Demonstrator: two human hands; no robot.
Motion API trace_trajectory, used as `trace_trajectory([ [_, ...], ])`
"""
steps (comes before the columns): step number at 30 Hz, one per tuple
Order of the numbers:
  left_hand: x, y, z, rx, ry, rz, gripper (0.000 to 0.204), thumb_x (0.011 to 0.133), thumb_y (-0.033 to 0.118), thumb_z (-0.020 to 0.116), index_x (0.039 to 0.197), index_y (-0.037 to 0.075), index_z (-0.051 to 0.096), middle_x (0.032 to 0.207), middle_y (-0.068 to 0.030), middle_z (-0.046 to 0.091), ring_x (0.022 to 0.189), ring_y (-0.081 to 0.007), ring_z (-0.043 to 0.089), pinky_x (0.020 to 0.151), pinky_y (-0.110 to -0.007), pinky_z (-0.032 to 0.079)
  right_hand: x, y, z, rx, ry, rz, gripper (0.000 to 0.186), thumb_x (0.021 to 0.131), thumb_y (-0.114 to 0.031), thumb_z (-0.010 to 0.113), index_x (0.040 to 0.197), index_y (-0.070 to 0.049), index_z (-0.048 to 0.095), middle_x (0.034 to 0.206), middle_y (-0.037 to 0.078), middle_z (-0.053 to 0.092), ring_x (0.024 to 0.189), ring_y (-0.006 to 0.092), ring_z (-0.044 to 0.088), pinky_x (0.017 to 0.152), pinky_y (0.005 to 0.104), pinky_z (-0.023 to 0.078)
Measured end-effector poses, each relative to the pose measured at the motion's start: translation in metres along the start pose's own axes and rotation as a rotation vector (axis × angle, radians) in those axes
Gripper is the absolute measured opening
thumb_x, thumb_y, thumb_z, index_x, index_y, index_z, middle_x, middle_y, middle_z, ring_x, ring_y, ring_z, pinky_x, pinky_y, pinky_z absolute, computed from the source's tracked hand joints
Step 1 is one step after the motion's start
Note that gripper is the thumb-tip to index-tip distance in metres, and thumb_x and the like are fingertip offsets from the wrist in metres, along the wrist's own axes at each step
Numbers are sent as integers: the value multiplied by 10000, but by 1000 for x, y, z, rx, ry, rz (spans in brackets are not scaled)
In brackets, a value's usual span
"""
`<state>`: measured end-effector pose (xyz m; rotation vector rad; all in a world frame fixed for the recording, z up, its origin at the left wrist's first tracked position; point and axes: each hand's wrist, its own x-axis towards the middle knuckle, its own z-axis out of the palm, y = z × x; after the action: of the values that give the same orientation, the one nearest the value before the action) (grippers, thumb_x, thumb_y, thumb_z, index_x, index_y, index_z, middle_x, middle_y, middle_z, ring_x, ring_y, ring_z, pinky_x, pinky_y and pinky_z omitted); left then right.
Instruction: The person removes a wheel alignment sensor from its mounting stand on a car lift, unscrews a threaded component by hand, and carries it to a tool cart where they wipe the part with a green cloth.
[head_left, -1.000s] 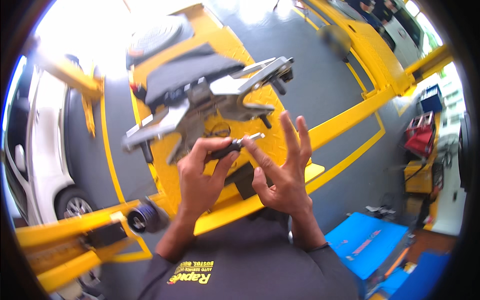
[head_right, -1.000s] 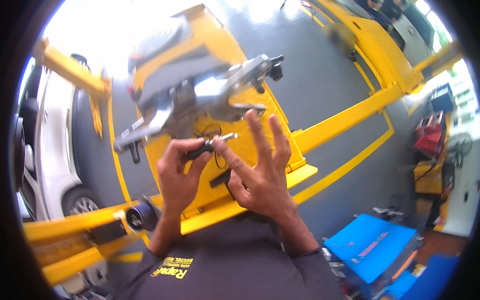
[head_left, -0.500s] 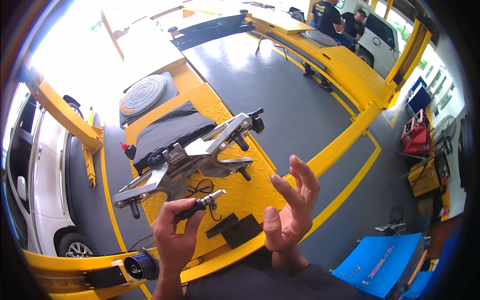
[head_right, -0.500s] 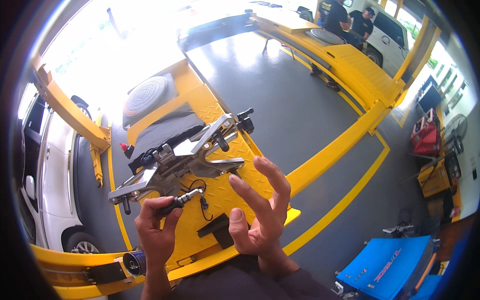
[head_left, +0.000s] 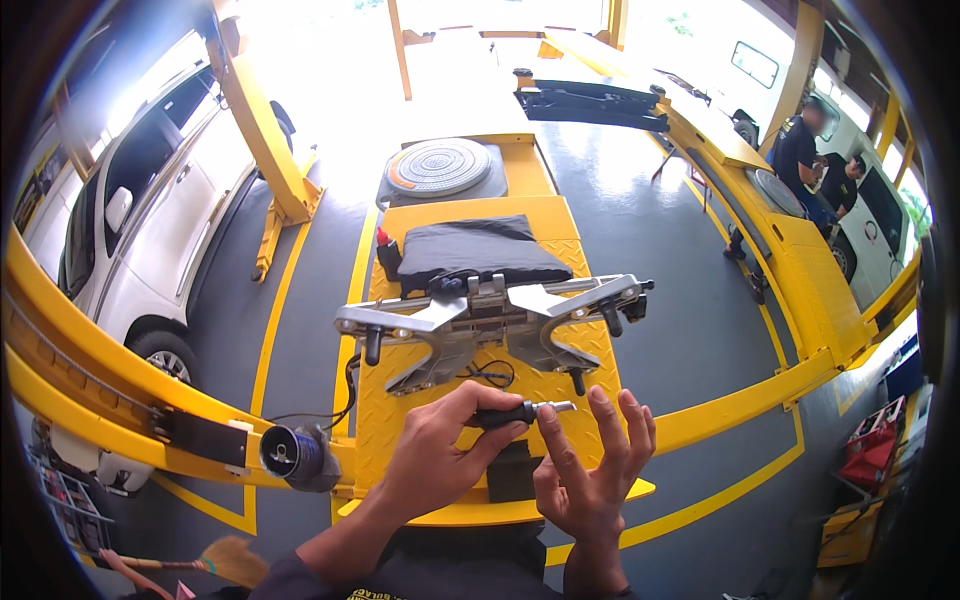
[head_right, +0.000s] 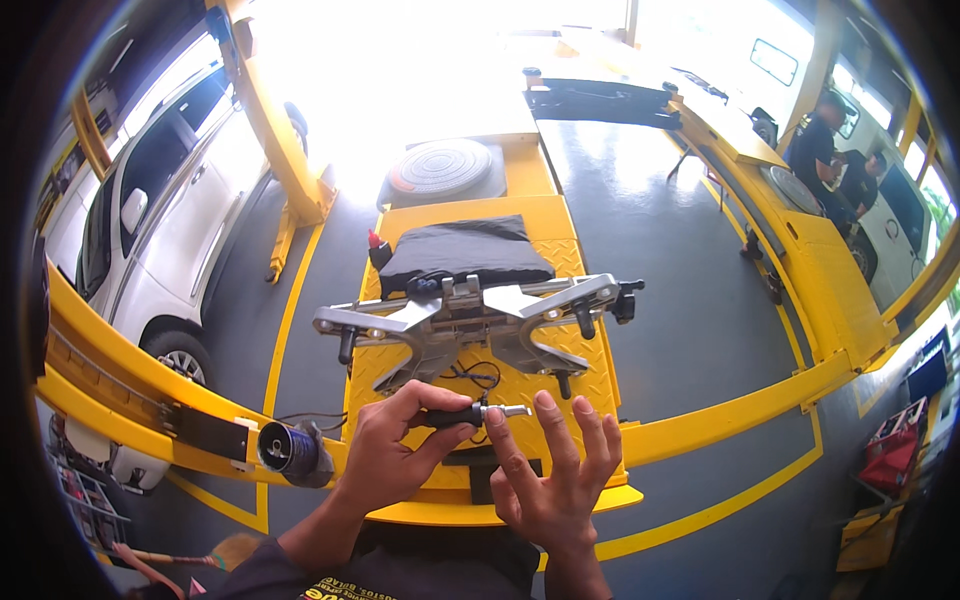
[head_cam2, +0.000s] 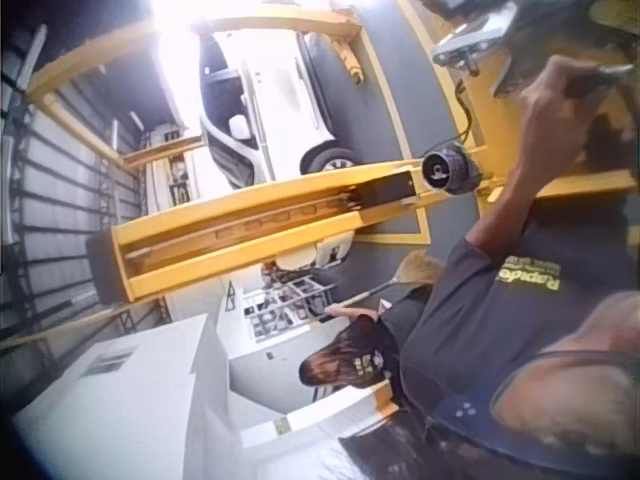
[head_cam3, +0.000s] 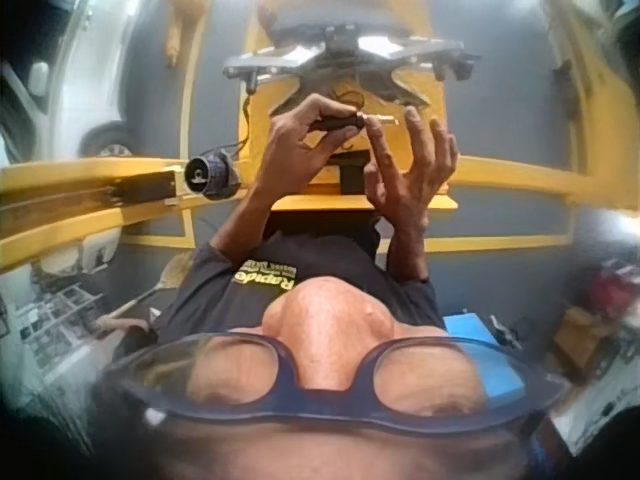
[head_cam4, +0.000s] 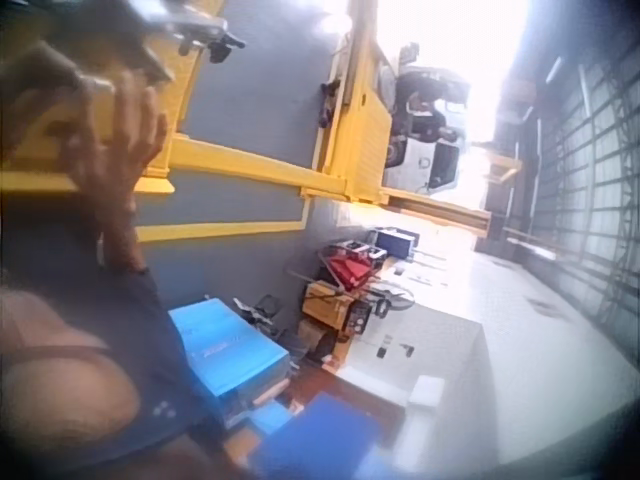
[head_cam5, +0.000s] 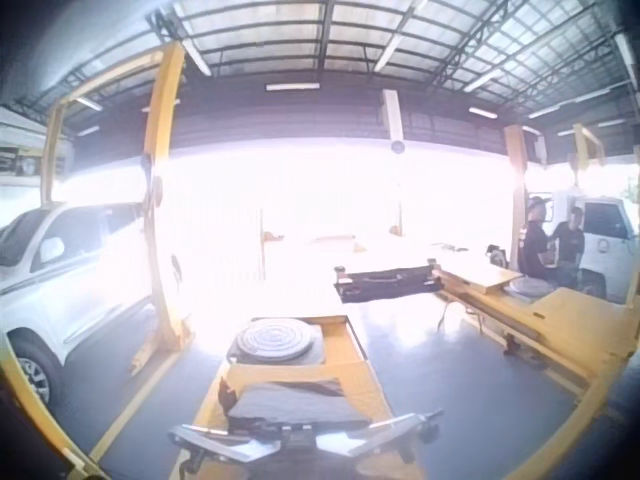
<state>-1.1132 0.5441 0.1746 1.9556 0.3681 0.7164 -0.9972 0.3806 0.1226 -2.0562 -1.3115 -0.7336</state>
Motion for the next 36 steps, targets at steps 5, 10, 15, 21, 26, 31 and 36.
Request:
trace_trajectory([
  [5,-16,-2,-16,3,15,-12,226,956,83,810,1119,-21,693,1073,-149,793,987,-247,798,875,-343,627,-2,-14,-2,-56,-81,-93,515,933,-234,602,1430,-308,714,1556,100,538,1489,375,403,1232,642,260],
  [10,-9,8,-17,0,-29,-99,251,941,73,823,1132,-30,698,1078,-151,796,977,-233,797,880,-333,620,3,-10,-12,-103,-95,-70,540,926,-214,616,1454,-294,696,1590,87,522,1487,377,408,1234,643,256],
  [15,-30,-7,-37,-160,126,-188,192,947,-19,788,1108,-56,690,1030,-145,772,973,-187,767,874,-304,608,8,-41,3,45,-105,-122,528,1048,-264,592,1574,-243,568,1695,48,442,1536,304,395,1265,584,247],
  [21,-11,-8,-17,-183,-14,-167,195,962,-13,773,1120,-32,661,1048,-88,733,989,-130,708,905,-257,553,-1,-32,-7,-66,-72,-13,475,1029,-277,653,1503,-296,642,1651,-1,502,1514,277,407,1257,578,260],
  [26,-10,-12,-15,-235,-98,-213,209,957,-21,777,1125,-37,655,1067,-93,734,1000,-134,710,908,-259,555,-14,-35,-6,-98,-83,34,488,1022,-263,660,1508,-292,639,1663,-4,486,1525,285,383,1254,587,261],
  [31,-7,-18,-8,-243,-61,-174,197,940,-62,773,1103,-76,664,1026,-139,766,986,-166,749,896,-279,583,-10,-29,-10,-128,-115,28,511,1005,-254,673,1513,-294,636,1666,3,482,1524,294,377,1252,591,260],
  [36,-3,-19,-7,-192,-111,-208,189,956,-73,739,1118,-47,645,1082,-108,733,1021,-142,713,923,-267,554,-8,-21,-7,-100,-128,0,533,1043,-262,606,1574,-236,566,1700,30,431,1555,312,358,1268,601,248],
])
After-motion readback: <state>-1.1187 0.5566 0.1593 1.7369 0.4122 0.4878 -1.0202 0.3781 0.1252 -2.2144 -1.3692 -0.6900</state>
